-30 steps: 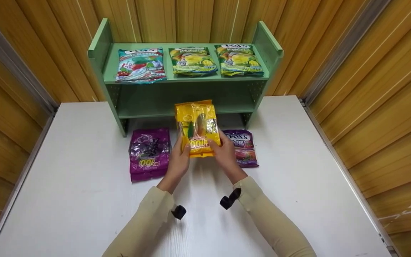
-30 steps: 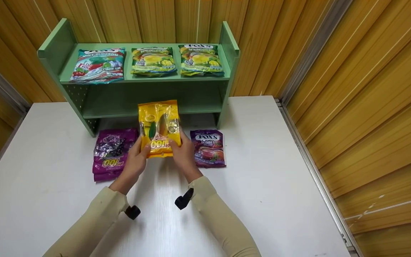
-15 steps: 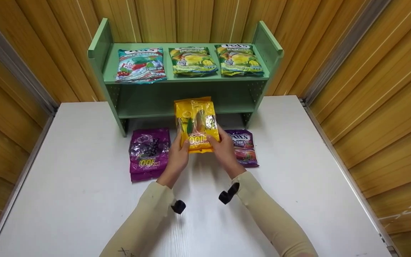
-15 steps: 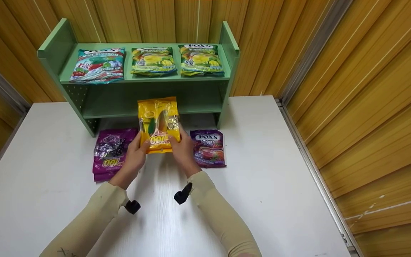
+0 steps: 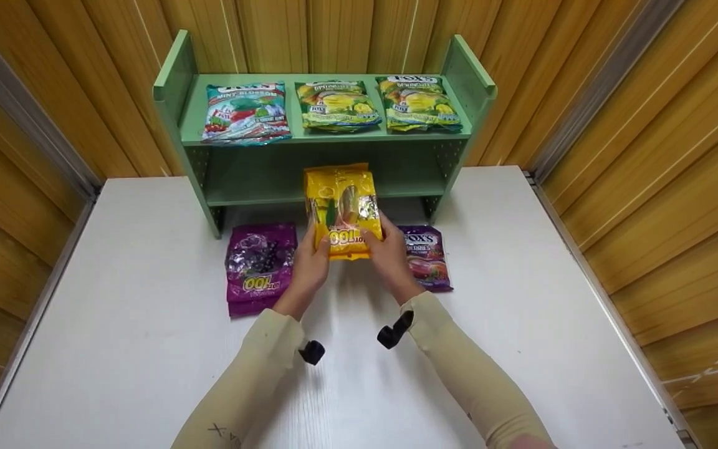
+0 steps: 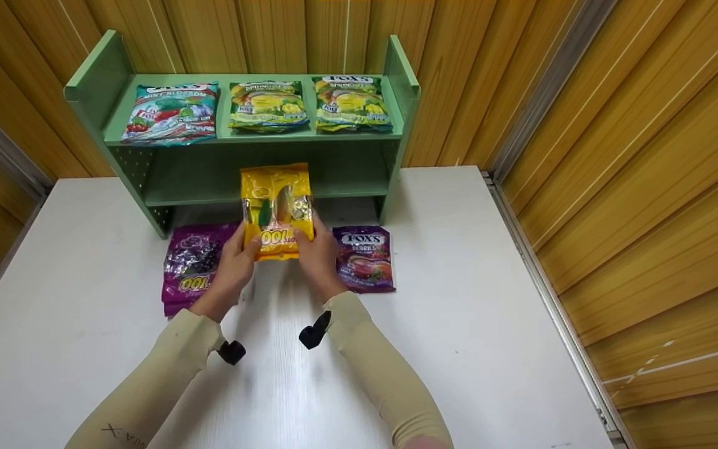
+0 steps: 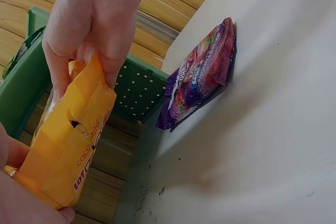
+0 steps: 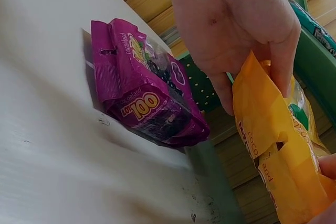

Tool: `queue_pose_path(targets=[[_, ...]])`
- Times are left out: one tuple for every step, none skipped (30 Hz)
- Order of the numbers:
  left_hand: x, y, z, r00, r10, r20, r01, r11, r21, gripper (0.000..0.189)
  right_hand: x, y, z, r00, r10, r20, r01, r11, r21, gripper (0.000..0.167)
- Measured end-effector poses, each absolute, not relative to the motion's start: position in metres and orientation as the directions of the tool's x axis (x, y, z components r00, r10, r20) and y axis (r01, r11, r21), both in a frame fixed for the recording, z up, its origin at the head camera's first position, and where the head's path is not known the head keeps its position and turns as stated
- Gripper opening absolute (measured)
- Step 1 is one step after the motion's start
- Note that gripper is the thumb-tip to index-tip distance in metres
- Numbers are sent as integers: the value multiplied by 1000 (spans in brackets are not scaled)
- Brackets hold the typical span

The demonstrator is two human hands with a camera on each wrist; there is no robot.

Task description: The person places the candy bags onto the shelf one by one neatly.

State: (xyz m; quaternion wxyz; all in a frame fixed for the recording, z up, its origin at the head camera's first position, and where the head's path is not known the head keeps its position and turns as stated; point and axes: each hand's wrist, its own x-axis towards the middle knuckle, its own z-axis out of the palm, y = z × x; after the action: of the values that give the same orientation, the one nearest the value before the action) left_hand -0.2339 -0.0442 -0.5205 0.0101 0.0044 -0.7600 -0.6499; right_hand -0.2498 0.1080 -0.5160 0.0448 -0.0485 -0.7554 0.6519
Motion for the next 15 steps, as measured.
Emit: queue_pose_path(targets=[[-234,-44,-520,-1000,-18,17,15,153,988,56,-251,108,-515,-991,134,12,9,156,-988,53],[-235,-45,-520,-1000,-13,24,22,148,989,56,-251,107,-514,-991,135,15,7,161,-987,52],[-235,-45,-519,-999,-8,32,30,144,989,57,-252,107,-513,-991,135,17,6,165,-986,52],[-236,-45,-519,-999,-7,36,35,140,990,57,-253,107,-513,-991,133,17,5,165,-986,52],[-236,-46,-518,-999,-5,35,34,136,990,57,-254,107,-512,-991,134,23,0,169,-986,51],[-237,-46,-517,-1000,0,22,22,131,991,57,-255,107,-511,-991,135,11,11,165,-986,51],[-237,-46,-516,-1000,3,6,7,129,992,57,-256,107,-511,-991,136,-2,24,158,-987,51],[-238,-46,-515,-1000,4,-11,-11,128,992,57,-256,106,-510,-991,135,-13,34,152,-988,51],[-239,-46,-514,-1000,3,-25,-25,129,991,57,-257,106,-510,-991,134,-21,41,149,-988,52],[-239,-46,-513,-999,3,-40,-39,127,991,57,-258,106,-509,-991,134,-30,50,148,-988,52],[-240,-46,-512,-999,4,-51,-50,125,991,57,-259,106,-508,-990,135,-36,56,151,-987,52],[-240,-46,-512,-998,3,-57,-56,125,991,57,-260,106,-508,-990,136,-40,61,156,-986,52],[-241,-47,-511,-998,2,-62,-61,124,990,57,-261,106,-507,-990,136,-46,68,159,-985,52],[-241,-47,-510,-998,-4,-66,-66,123,990,57,-262,106,-506,-990,136,-42,64,164,-984,52],[-242,-47,-510,-998,-10,-64,-64,123,990,57,-262,105,-505,-990,137,-42,65,166,-984,52]])
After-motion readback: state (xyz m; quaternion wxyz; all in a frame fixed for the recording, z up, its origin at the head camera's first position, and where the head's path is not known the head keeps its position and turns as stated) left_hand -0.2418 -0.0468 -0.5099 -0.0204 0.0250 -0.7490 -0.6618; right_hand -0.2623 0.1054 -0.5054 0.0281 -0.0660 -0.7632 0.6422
